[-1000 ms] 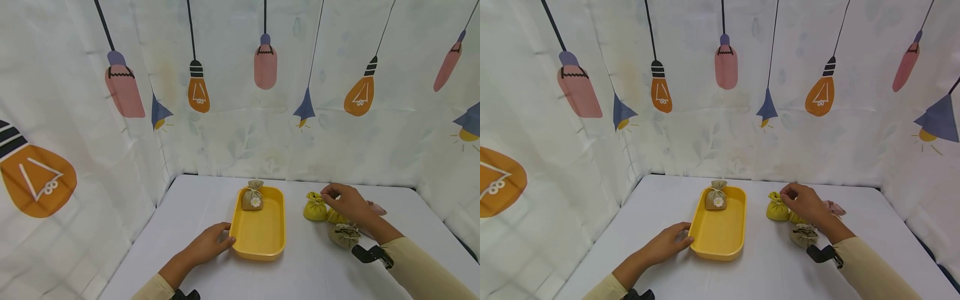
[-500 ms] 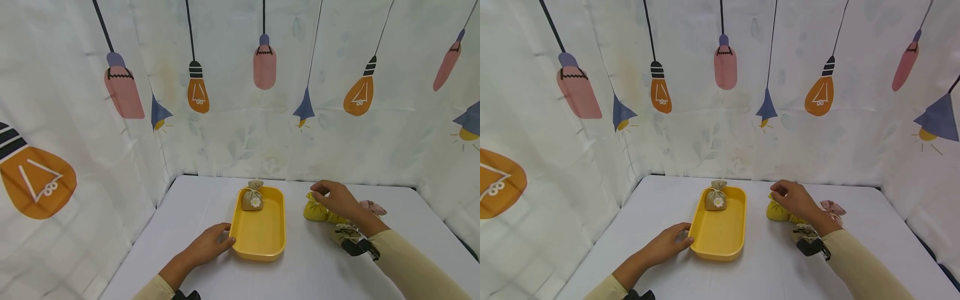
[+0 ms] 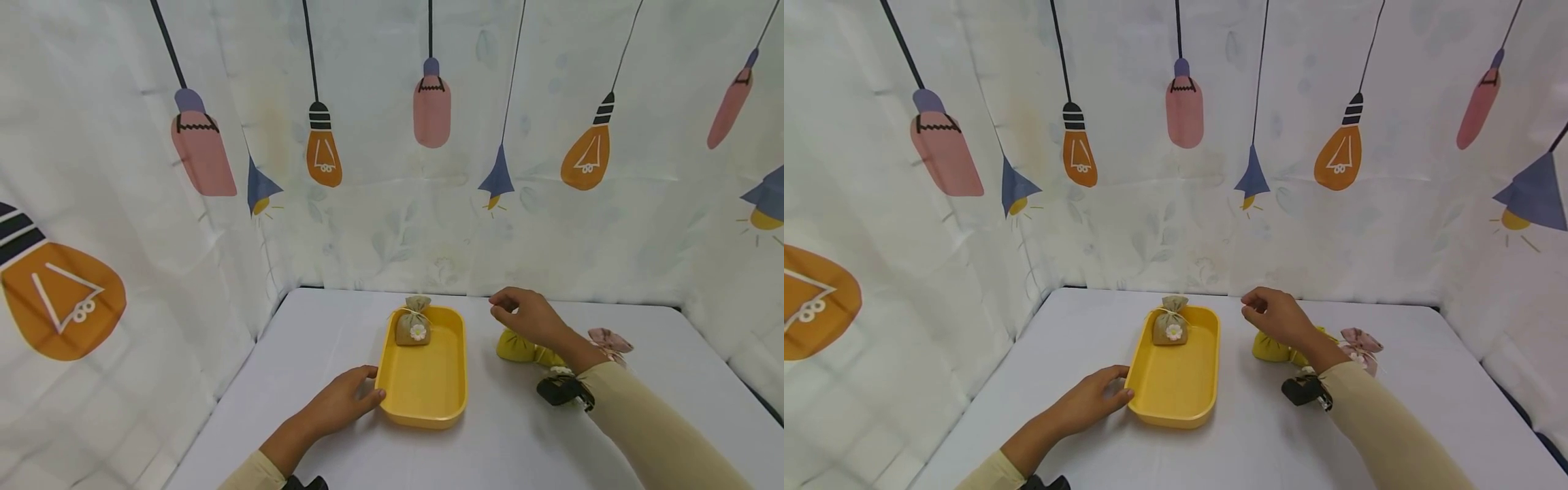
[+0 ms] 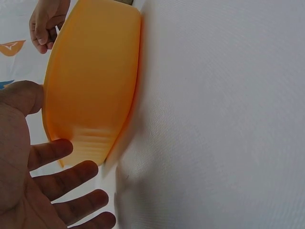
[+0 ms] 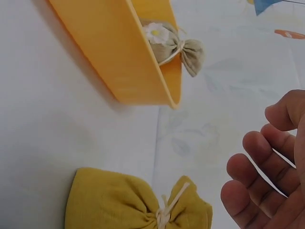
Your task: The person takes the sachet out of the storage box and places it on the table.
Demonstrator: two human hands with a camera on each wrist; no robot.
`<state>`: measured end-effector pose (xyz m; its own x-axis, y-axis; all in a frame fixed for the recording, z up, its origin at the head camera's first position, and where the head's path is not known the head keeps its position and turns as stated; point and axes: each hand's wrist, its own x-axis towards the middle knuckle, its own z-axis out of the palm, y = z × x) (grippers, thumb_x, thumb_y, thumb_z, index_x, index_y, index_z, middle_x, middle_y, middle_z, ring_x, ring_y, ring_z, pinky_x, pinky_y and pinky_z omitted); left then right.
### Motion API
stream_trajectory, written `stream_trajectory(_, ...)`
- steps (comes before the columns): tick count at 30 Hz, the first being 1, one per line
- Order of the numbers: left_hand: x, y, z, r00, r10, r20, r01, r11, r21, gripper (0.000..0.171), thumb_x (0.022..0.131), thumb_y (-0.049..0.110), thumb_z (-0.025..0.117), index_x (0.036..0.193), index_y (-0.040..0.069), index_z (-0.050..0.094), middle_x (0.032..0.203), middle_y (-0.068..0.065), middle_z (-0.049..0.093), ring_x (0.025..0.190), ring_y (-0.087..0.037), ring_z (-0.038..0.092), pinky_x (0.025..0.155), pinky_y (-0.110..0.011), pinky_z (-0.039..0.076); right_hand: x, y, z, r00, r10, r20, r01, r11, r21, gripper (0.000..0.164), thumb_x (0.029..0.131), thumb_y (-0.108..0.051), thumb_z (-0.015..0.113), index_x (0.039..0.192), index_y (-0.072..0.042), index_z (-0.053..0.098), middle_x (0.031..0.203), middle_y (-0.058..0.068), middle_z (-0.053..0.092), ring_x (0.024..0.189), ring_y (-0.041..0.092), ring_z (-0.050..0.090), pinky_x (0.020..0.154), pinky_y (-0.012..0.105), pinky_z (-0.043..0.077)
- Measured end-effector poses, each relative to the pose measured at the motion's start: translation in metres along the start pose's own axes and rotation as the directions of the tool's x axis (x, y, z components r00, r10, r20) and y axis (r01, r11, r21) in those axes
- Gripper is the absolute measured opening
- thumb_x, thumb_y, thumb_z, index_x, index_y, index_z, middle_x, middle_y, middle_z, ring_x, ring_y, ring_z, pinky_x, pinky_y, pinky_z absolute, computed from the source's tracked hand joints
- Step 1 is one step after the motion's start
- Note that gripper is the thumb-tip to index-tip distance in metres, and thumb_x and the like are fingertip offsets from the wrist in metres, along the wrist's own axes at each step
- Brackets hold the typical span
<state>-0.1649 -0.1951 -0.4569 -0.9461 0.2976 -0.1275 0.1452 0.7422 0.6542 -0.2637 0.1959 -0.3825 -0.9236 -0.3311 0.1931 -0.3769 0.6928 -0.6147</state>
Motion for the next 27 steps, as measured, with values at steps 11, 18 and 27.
stream_trajectory(11, -0.001, 0.001, 0.000, 1.000, -0.004, -0.002, 0.004, 1.000, -0.006, 0.059, 0.099, 0.052, 0.064, 0.143, 0.013, 0.057, 0.147, -0.009, 0.054, 0.140, -0.036, 0.045, 0.113, -0.063, 0.034, 0.012, -0.004, 0.008, 1.000, 0.018, 0.025, -0.018, 1.000, 0.000, 0.024, 0.102, -0.025, 0.064, 0.122, -0.011, 0.069, 0.103, 0.000, 0.069, 0.095, 0.020, 0.064, 0.082, 0.043, 0.057)
stream_trajectory(18, 0.000, 0.001, -0.001, 1.000, 0.003, -0.004, -0.003, 1.000, 0.001, 0.059, 0.099, 0.051, 0.064, 0.142, 0.012, 0.057, 0.146, -0.010, 0.055, 0.140, -0.036, 0.045, 0.113, -0.063, 0.034, 0.019, -0.002, 0.014, 1.000, 0.015, 0.027, -0.016, 1.000, 0.010, 0.026, 0.102, -0.025, 0.064, 0.123, -0.011, 0.068, 0.102, -0.001, 0.069, 0.093, 0.019, 0.064, 0.082, 0.043, 0.056)
stream_trajectory(27, -0.002, 0.003, -0.001, 1.000, 0.002, -0.004, -0.002, 1.000, -0.005, 0.058, 0.099, 0.051, 0.064, 0.142, 0.012, 0.057, 0.146, -0.010, 0.055, 0.140, -0.036, 0.045, 0.113, -0.063, 0.034, 0.030, -0.007, 0.020, 0.999, 0.008, 0.048, -0.009, 1.000, 0.030, 0.024, 0.101, -0.024, 0.066, 0.121, -0.011, 0.069, 0.101, -0.001, 0.069, 0.093, 0.019, 0.064, 0.079, 0.039, 0.056)
